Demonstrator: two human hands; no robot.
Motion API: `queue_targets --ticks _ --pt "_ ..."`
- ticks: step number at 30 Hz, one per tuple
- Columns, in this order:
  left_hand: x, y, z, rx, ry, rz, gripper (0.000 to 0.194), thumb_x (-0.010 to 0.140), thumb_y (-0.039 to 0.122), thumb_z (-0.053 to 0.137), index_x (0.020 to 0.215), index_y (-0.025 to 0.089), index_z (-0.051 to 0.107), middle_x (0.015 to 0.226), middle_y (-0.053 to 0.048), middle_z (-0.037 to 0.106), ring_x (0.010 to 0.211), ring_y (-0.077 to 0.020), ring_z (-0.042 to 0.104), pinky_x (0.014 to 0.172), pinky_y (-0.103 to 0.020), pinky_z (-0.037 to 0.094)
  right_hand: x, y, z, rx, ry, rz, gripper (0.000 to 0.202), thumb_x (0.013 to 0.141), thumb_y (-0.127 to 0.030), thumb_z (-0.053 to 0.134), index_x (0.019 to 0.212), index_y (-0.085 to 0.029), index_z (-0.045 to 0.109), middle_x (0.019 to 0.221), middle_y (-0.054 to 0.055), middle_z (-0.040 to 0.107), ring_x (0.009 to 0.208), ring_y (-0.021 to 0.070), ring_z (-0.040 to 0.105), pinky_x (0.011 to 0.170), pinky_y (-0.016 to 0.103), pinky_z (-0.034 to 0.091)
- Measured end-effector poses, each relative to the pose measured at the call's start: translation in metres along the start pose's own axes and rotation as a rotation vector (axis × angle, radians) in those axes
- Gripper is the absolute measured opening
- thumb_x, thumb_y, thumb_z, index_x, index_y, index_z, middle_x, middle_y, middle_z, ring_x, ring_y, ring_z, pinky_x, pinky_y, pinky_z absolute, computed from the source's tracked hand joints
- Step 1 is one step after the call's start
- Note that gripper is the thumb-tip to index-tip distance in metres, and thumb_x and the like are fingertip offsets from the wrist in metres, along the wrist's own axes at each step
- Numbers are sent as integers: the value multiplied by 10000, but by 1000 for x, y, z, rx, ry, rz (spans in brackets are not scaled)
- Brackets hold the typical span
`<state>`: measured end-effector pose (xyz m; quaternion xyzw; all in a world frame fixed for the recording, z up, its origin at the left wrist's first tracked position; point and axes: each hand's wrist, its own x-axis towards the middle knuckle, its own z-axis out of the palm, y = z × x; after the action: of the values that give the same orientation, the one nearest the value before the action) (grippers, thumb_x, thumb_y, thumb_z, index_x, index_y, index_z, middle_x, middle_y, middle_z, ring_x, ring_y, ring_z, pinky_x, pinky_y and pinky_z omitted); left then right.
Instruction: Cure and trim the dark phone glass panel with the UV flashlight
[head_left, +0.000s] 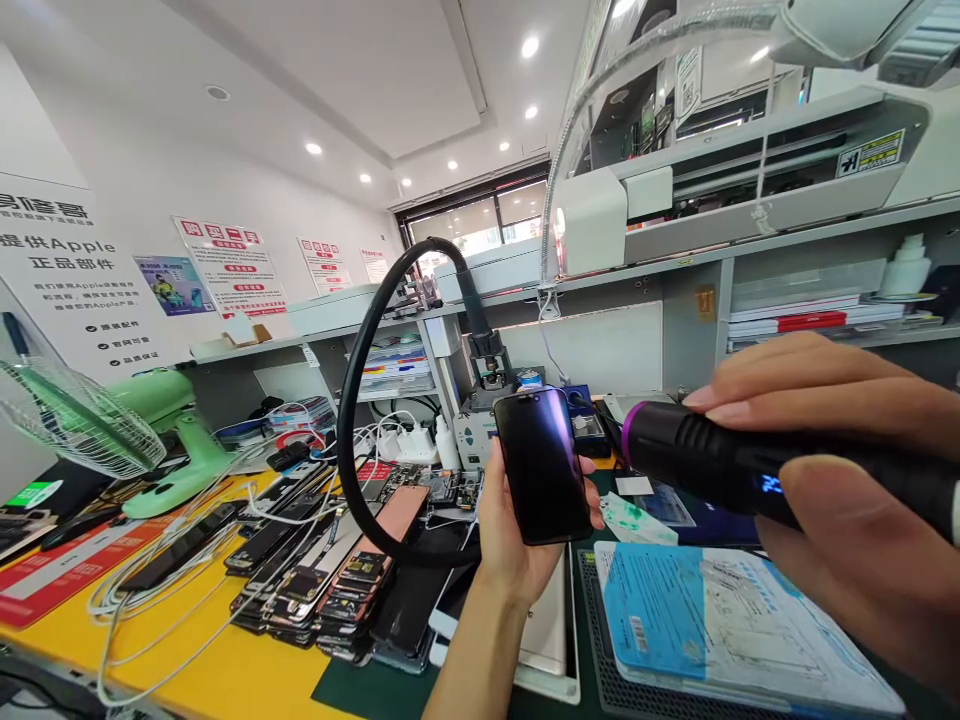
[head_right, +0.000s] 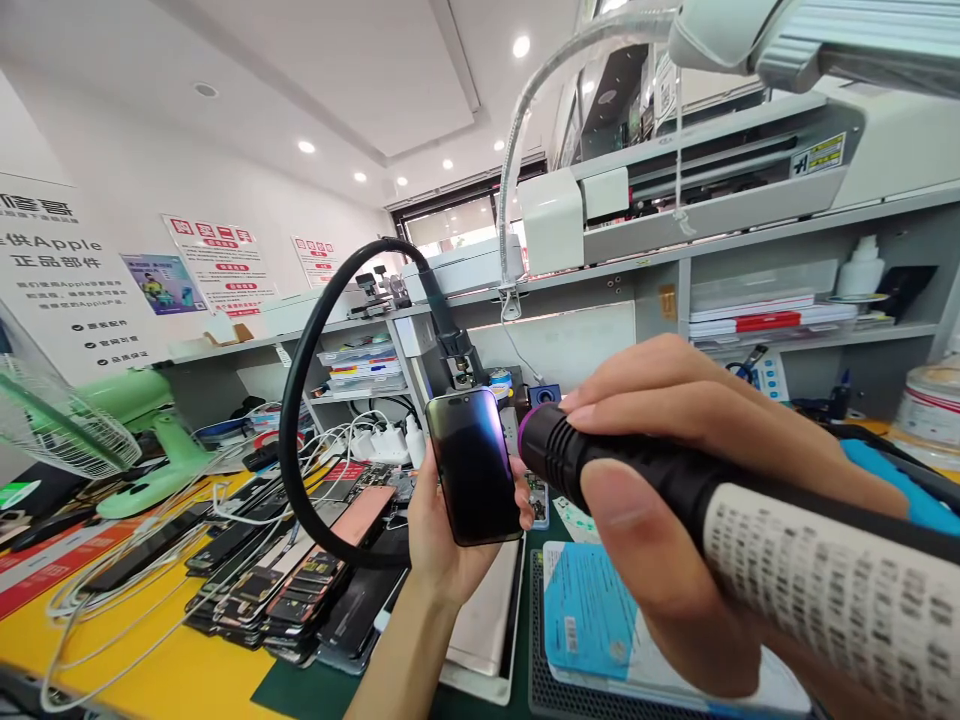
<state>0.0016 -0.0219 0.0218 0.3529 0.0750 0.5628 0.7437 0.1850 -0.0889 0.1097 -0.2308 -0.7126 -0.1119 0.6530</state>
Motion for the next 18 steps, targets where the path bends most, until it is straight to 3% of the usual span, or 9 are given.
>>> queue_targets --ticks 3,7,13,16,18 --pt "0 0 0 11 4 -2 712 953 678 399 1082 57 721 949 -167 720 729 -254 678 629 -371 538 2 -3 2 8 59 34 125 884 -254 592 871 -311 702 933 91 704 904 260 689 845 468 517" --pt "0 0 0 16 4 3 715 950 677 404 1072 50 725 937 -164 720 718 -244 671 622 -356 532 4 1 2 -30 2 70 135 935 -307 566 893 -336 691 1022 72 729 974 261 703 866 459 545" --pt "-1 4 -1 -2 8 39 728 964 665 378 1045 50 758 900 -168 739 684 -234 672 610 -341 533 -3 -2 17 57 54 81 145 820 -225 699 932 -318 701 1093 53 737 999 278 722 897 437 599" --pt "-2 8 -2 -12 19 68 642 959 644 436 1088 115 777 872 -136 764 679 -243 684 616 -350 536 -9 -18 28 33 -27 123 139 801 -272 731 924 -333 706 1118 28 740 1027 274 722 929 417 605" --pt "-2 10 -3 -33 46 107 597 964 620 460 1145 141 766 1021 -135 779 825 -271 716 697 -361 553 -13 -27 32 0 -69 196 132 793 -314 722 917 -351 696 1135 15 739 1047 284 718 946 438 598"
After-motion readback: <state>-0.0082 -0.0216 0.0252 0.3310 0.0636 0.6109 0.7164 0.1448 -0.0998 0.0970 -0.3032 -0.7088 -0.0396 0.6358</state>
